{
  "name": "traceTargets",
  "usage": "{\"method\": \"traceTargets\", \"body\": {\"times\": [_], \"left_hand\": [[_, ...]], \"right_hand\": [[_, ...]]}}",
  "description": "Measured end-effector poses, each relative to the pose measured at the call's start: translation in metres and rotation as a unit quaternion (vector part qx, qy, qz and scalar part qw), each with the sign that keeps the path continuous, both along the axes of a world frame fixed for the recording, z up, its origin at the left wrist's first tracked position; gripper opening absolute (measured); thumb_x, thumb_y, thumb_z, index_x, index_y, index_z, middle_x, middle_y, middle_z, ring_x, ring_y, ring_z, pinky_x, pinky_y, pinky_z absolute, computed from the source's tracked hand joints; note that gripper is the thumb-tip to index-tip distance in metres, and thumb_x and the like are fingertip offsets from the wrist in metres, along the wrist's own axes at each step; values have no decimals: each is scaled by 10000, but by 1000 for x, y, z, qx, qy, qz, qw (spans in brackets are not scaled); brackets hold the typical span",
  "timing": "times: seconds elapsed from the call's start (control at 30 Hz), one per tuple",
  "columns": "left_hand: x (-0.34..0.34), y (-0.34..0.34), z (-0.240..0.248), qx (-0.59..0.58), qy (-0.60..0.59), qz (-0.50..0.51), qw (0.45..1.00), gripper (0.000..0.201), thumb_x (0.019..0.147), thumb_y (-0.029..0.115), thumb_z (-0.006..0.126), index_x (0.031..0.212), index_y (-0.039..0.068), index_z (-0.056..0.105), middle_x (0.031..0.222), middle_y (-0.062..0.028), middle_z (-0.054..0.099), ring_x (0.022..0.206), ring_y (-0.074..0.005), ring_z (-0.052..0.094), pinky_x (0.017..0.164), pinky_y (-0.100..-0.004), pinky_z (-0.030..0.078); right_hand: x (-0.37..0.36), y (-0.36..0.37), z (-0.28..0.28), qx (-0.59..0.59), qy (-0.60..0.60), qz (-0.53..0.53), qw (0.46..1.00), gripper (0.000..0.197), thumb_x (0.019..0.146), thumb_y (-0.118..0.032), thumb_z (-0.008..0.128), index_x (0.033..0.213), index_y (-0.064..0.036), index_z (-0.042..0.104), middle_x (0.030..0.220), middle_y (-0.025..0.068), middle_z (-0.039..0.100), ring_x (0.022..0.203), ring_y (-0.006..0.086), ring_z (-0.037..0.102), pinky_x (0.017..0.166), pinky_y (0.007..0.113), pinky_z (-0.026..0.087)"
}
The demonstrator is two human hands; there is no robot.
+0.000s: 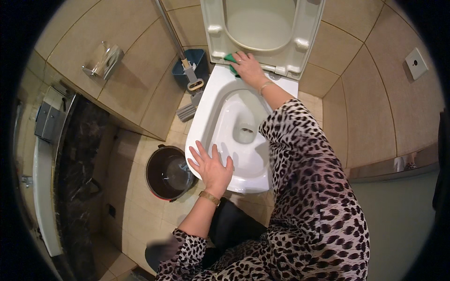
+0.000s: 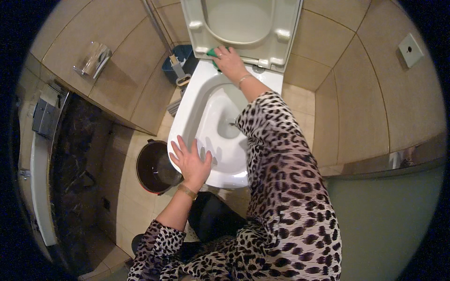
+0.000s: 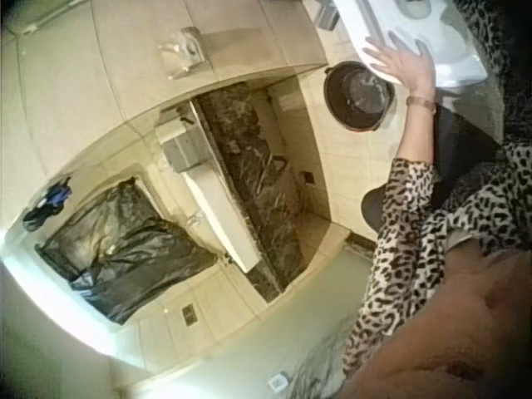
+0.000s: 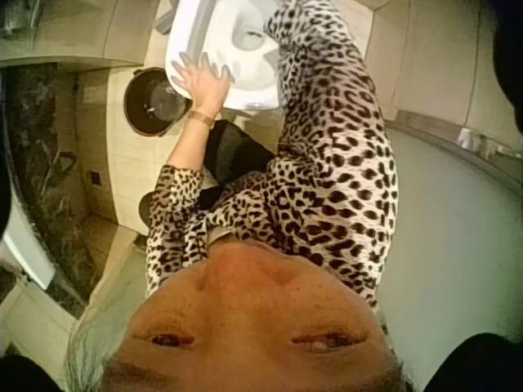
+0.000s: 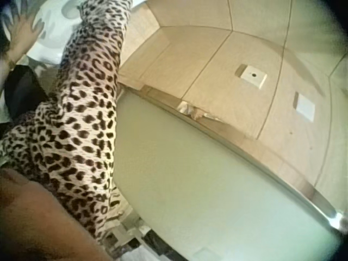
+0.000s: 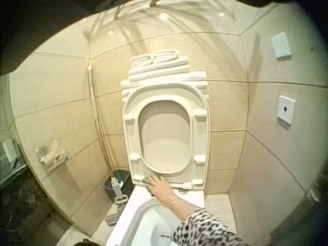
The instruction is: The person cleans a toilet using a green cloth and a bucket of water. They wipe the toilet seat, lid, and bowl, then rinse the cloth at the sink and continue wiping the toilet surfaces.
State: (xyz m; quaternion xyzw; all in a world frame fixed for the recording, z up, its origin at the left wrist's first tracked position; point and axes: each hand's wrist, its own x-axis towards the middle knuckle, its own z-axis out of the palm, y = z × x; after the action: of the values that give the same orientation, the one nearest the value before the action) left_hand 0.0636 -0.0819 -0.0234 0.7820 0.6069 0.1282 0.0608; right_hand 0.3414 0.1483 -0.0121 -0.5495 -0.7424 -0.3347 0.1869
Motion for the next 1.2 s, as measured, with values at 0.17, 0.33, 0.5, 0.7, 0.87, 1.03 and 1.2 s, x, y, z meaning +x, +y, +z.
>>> {"method": "traceTargets", "body": {"times": [0.17,0.33,0.5,0.7,0.87,1.03,1.2], "left_hand": [[-7,-2,6,-26,-13,6,1000,632,786,371,656,1310,38,541,1529,-316,130,1415,-522,16,1097,-664,37],[-4,-3,14,-35,-14,6,999,636,783,380,663,1307,40,546,1527,-329,126,1411,-533,6,1093,-672,38],[0,1,15,-23,-7,-1,1000,644,775,381,666,1306,37,548,1522,-337,131,1408,-541,7,1089,-678,44],[1,1,8,-26,-9,-1,1000,658,758,395,677,1306,54,545,1527,-326,130,1415,-522,22,1086,-677,62],[-11,-1,10,-29,-10,2,1000,675,743,400,679,1306,52,548,1524,-348,104,1404,-550,8,1070,-701,51],[-4,1,13,-42,-8,-5,999,684,743,407,677,1310,49,543,1528,-345,95,1409,-545,-2,1076,-693,51],[-6,1,5,-34,-5,-6,999,678,740,398,683,1302,43,549,1527,-347,97,1408,-546,-1,1078,-690,51]], "right_hand": [[66,-65,0,142,73,-51,986,223,750,-126,628,956,-149,709,1171,72,610,977,283,594,811,424,486],[64,-60,12,179,326,-203,906,438,680,21,631,1082,-143,578,953,134,645,819,358,644,646,471,508],[-25,13,7,123,670,-162,714,327,703,-66,638,1022,-47,567,934,247,653,916,436,625,818,474,489],[-12,40,10,159,973,124,109,183,872,-59,515,1033,7,570,1040,102,606,897,232,589,775,369,505],[24,-7,13,153,955,175,182,285,907,-104,324,823,-60,593,806,140,660,692,315,634,618,440,557],[-49,76,33,177,974,-60,128,231,893,-102,400,952,0,599,997,143,655,872,268,627,756,349,512],[-94,87,49,75,953,35,293,250,788,47,532,1022,16,617,1015,152,651,899,226,618,820,329,492]]}}
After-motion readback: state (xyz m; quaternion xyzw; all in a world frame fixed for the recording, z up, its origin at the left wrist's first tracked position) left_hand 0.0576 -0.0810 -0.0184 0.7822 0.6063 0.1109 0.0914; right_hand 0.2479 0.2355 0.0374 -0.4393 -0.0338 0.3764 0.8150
